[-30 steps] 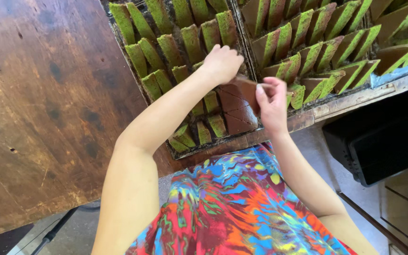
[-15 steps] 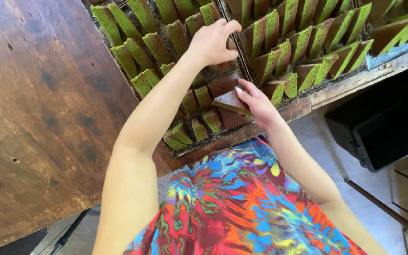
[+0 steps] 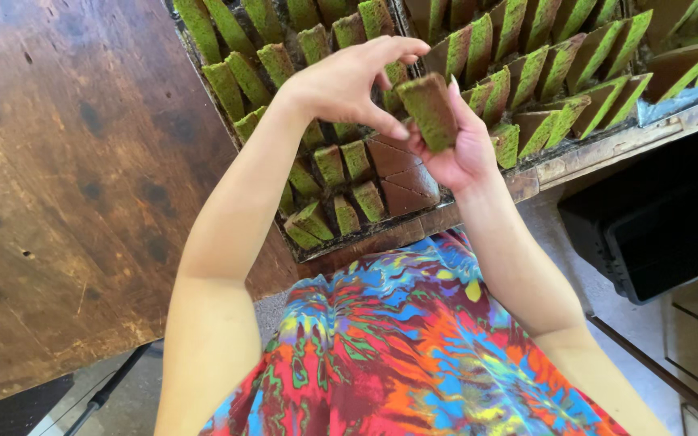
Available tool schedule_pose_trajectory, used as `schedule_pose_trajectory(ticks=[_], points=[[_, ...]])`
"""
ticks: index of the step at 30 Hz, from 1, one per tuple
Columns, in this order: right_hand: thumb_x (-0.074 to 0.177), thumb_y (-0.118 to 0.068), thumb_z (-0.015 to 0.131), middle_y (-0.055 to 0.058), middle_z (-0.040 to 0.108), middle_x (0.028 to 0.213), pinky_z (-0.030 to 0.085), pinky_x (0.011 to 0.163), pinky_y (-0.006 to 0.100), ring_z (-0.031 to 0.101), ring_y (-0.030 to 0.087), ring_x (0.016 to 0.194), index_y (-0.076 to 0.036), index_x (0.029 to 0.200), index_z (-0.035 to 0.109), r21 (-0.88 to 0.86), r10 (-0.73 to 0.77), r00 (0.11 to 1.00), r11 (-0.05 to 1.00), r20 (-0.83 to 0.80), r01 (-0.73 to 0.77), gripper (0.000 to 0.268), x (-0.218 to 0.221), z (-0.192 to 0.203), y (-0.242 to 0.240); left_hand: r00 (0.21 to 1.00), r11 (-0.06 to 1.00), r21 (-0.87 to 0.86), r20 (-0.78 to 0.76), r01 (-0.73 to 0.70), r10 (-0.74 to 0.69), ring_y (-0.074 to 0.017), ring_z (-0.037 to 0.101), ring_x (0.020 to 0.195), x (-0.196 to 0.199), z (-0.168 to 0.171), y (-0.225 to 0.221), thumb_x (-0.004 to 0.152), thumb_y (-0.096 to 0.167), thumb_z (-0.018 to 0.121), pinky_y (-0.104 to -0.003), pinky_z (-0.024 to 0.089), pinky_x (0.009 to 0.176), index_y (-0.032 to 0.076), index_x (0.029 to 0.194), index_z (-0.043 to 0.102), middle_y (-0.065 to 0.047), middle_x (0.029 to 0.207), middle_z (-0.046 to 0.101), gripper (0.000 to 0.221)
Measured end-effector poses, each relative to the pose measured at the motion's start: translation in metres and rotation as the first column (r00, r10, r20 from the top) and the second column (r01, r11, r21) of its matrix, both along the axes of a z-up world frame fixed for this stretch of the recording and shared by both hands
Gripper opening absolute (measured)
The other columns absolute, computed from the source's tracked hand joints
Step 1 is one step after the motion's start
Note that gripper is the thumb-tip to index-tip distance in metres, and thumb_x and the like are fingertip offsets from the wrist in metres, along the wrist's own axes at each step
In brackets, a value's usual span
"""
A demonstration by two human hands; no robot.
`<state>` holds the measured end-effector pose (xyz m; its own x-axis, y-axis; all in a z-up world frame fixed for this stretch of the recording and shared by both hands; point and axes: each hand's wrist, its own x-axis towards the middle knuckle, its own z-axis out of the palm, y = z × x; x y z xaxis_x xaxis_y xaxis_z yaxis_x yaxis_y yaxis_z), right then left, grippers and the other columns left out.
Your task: The person picks up triangular pieces of baked green bread from several trays and organizes them onto a different tray.
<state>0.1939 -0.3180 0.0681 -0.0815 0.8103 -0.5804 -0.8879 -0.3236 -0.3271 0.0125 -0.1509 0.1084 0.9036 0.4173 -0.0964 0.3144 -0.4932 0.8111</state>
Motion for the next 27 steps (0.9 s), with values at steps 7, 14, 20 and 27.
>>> schedule_pose_trajectory(ticks=[7,14,20,27], points=[[0.11,-0.029,0.067,0.01,0.067,0.118,0.056,0.087,0.031,0.065,0.019,0.105,-0.002,0.135,0.058,-0.027,0.173,0.645,0.973,0.744,-0.23,0.037,-0.013,-0.053,0.037,0.947,0.923,0.224,-0.01,-0.312,0.322,-0.0256,0.071,0.102,-0.021,-0.01,-0.028,0.086,0.033,0.088,-0.042,0.053,0.092,0.016,0.111,0.072,-0.003,0.104,0.075,0.034],[0.079,-0.014,0.087,0.027,0.053,0.13,0.049,0.1,0.049,0.056,0.046,0.118,0.002,0.149,0.038,-0.079,-0.135,-0.362,0.85,0.922,-0.521,0.087,-0.019,-0.08,0.048,0.897,0.839,0.471,-0.194,-0.271,0.398,-0.0303,0.065,0.093,-0.019,-0.076,-0.029,0.067,0.033,0.089,-0.049,0.046,0.08,0.014,0.11,0.069,-0.006,0.096,0.073,0.051],[0.082,-0.01,0.081,0.02,0.057,0.135,0.048,0.108,0.045,0.056,0.041,0.126,-0.009,0.152,0.041,-0.215,0.008,-0.373,0.829,0.928,-0.517,0.08,-0.009,-0.078,0.045,0.87,0.883,0.378,-0.29,-0.279,0.399,-0.03,0.068,0.097,-0.021,-0.097,-0.03,0.081,0.026,0.083,-0.05,0.046,0.084,0.014,0.108,0.066,-0.006,0.096,0.074,0.034],[0.101,-0.028,0.075,0.017,0.061,0.118,0.051,0.098,0.045,0.059,0.036,0.109,-0.01,0.119,0.065,-0.349,0.121,-0.439,0.8,0.89,-0.488,0.028,0.002,-0.069,0.01,0.868,0.874,0.364,-0.256,-0.321,0.425,-0.0314,0.068,0.098,-0.026,-0.1,-0.029,0.08,0.028,0.084,-0.051,0.046,0.084,0.014,0.112,0.066,-0.007,0.098,0.075,0.039]])
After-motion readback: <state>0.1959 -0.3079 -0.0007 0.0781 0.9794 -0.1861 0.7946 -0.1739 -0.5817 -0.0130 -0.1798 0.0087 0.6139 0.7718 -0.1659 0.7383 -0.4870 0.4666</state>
